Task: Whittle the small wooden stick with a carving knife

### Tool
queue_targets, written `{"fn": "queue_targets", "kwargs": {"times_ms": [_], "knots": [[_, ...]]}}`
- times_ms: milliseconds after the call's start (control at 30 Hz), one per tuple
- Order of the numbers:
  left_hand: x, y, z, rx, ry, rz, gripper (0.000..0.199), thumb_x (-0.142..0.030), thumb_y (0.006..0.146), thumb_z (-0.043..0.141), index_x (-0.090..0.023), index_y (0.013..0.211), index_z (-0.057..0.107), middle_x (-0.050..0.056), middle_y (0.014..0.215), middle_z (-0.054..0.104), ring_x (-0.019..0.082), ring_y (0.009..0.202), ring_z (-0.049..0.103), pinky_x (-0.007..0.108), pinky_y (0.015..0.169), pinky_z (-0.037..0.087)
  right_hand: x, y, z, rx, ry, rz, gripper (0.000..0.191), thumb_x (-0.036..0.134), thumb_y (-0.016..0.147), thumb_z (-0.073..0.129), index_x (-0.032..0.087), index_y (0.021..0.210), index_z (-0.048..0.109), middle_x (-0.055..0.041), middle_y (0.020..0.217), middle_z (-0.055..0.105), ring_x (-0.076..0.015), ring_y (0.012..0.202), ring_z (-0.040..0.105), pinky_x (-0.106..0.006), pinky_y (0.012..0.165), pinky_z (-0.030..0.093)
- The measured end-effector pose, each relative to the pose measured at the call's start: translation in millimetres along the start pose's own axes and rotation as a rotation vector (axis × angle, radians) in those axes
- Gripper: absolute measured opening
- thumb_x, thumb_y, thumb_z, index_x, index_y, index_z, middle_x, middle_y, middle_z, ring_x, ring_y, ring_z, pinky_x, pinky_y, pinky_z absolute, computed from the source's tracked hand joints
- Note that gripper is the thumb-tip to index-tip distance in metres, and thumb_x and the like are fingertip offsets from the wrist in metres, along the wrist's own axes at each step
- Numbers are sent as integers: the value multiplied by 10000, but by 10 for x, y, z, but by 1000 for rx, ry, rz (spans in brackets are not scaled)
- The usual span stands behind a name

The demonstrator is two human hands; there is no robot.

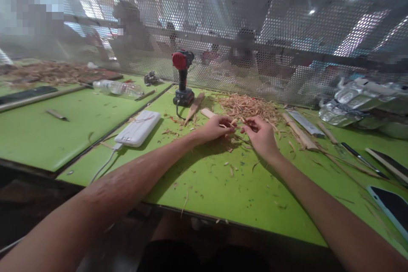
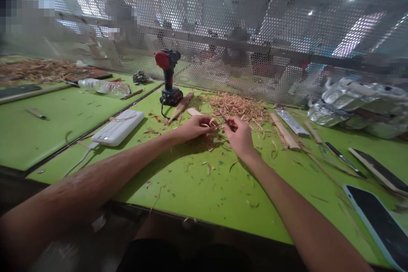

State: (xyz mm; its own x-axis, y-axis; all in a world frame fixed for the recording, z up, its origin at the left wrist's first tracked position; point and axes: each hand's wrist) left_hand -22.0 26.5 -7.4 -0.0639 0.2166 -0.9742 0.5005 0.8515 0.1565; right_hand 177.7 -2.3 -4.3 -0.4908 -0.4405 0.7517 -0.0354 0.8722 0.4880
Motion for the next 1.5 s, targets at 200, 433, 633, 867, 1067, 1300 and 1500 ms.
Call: {"fn": "queue_targets", "kwargs": {"times_ms": [200,433,633,867,1067,1300,1500], "knots": [[-59,-25,5,-35,36,-23,135,-171,904,684,-115,1024,712,66,859,743,101,648,614,250,663,511,-20,5,11,18,17,12,144,304,817,681,222,936,679,-103,914,776,-269,789,748,-467,807,611],[-37,-19,17,-11,2,3,174,-168,863,729,-118,1028,708,55,868,730,92,626,609,259,669,517,-3,-14,-7,-6,-84,3,147,373,857,692,227,847,704,-87,800,762,-275,768,731,-480,801,593],[-60,-10,48,-108,-19,-66,109,-112,945,603,-101,969,709,62,825,737,90,599,602,258,676,539,11,-20,-17,-36,-116,2,154,376,861,699,222,848,705,-104,829,773,-293,779,736,-512,823,591],[-61,-1,51,-184,-11,-34,101,-108,961,592,-102,957,693,65,837,742,85,573,601,214,581,505,14,-10,18,6,11,40,146,358,836,720,222,889,704,-104,870,770,-283,809,744,-500,839,603],[-29,2,48,-186,12,-3,114,-111,959,587,-103,991,697,77,883,757,72,546,592,198,544,493,7,0,11,13,66,96,137,341,824,718,218,874,686,-111,899,759,-279,823,746,-462,790,602],[12,25,38,-179,4,39,96,-164,952,635,-112,999,700,82,885,744,84,578,593,218,560,511,-21,-6,13,26,152,180,164,380,823,732,237,879,674,-98,859,766,-225,650,674,-341,505,520],[13,21,54,-154,19,72,54,-142,934,649,-110,967,676,74,861,732,84,566,588,228,555,513,-12,-2,9,45,154,201,255,450,800,764,234,912,686,-82,845,758,-162,517,563,-308,429,446]]}}
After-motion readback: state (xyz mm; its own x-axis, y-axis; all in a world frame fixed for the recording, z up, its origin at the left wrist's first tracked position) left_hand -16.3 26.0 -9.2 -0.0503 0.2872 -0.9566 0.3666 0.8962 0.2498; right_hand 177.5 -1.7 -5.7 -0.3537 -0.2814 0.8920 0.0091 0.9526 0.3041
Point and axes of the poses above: each hand's wrist, its own y-axis towards the middle knuckle, its own z-axis out of the palm, x = y × z
